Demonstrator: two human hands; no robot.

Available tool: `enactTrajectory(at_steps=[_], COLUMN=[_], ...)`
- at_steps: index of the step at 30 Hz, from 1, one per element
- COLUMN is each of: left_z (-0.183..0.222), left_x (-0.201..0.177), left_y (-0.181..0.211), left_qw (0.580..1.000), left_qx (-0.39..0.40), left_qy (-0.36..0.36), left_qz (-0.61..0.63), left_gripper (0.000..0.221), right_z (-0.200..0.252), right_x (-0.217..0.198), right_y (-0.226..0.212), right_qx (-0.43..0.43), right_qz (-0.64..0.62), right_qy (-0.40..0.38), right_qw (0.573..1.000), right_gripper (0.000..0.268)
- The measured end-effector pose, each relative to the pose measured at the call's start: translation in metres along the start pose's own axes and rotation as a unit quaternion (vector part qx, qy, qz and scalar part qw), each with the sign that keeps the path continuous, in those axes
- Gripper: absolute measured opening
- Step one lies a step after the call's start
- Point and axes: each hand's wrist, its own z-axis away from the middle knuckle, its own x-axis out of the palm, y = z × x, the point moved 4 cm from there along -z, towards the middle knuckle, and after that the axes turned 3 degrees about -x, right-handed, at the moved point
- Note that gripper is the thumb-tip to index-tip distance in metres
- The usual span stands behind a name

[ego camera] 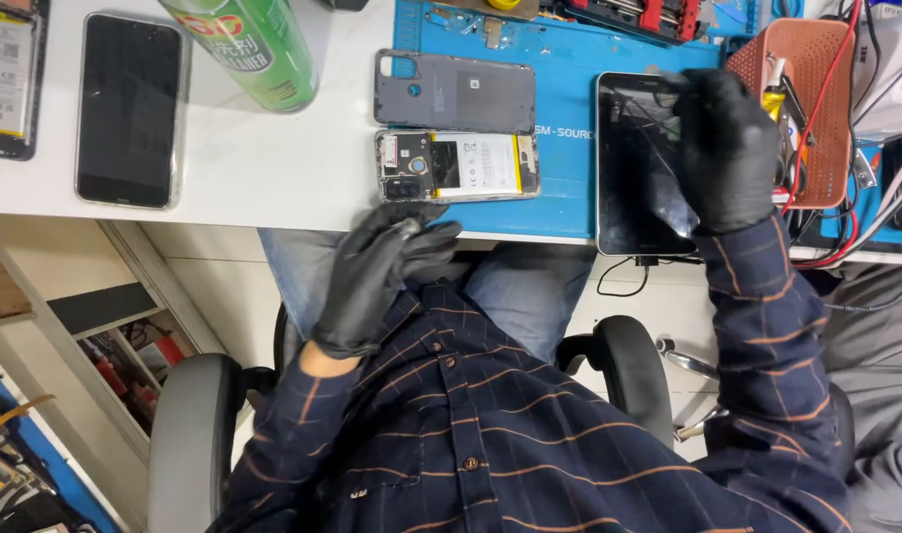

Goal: Disassembling a smartphone by unscrewing internal components and removing parts at a repair bench.

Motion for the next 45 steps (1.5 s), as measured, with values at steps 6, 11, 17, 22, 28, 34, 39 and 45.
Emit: enactTrajectory(at_steps=[6,11,17,22,28,34,39,45], left_z=[0.026,0.015,-0.018,-0.035,-0.040,-0.047,-0.049,-0.052], left_x=[-0.007,-0.025,-0.046,-0.048,-0.047,-0.038,-0.052,-0.043], left_y=[0.047,0.057,0.041,0.039,0.049,0.060,0.046,0.055], left_qw=[0.948,0.824,0.723,0.671,0.685,0.714,0.671,0.693], left_qx=[0.137,0.187,0.191,0.176,0.217,0.239,0.277,0.236], left_qy=[0.103,0.157,0.088,0.043,0.007,-0.056,-0.042,-0.098], left_qz=[-0.269,-0.512,-0.658,-0.719,-0.696,-0.655,-0.686,-0.674], left_gripper=[0.018,0.039,0.096,0.110,0.104,0.084,0.088,0.085], right_z=[0.045,0.047,0.055,0.086,0.114,0.100,0.080,0.046], right_x=[-0.006,0.000,-0.010,-0.008,-0.013,-0.017,-0.012,0.009], right_y=[0.005,0.011,-0.049,-0.071,-0.083,-0.092,-0.083,-0.097], right_qx=[0.034,0.065,0.100,0.030,0.008,0.057,0.077,0.005], right_qz=[0.214,0.433,0.256,0.127,0.067,0.042,0.017,-0.057], right_qy=[0.016,0.009,0.016,0.055,0.033,0.066,0.118,0.125], right_qw=[0.976,0.899,0.961,0.990,0.997,0.995,0.990,0.991], right_gripper=[0.041,0.035,0.072,0.042,0.042,0.033,0.025,0.029])
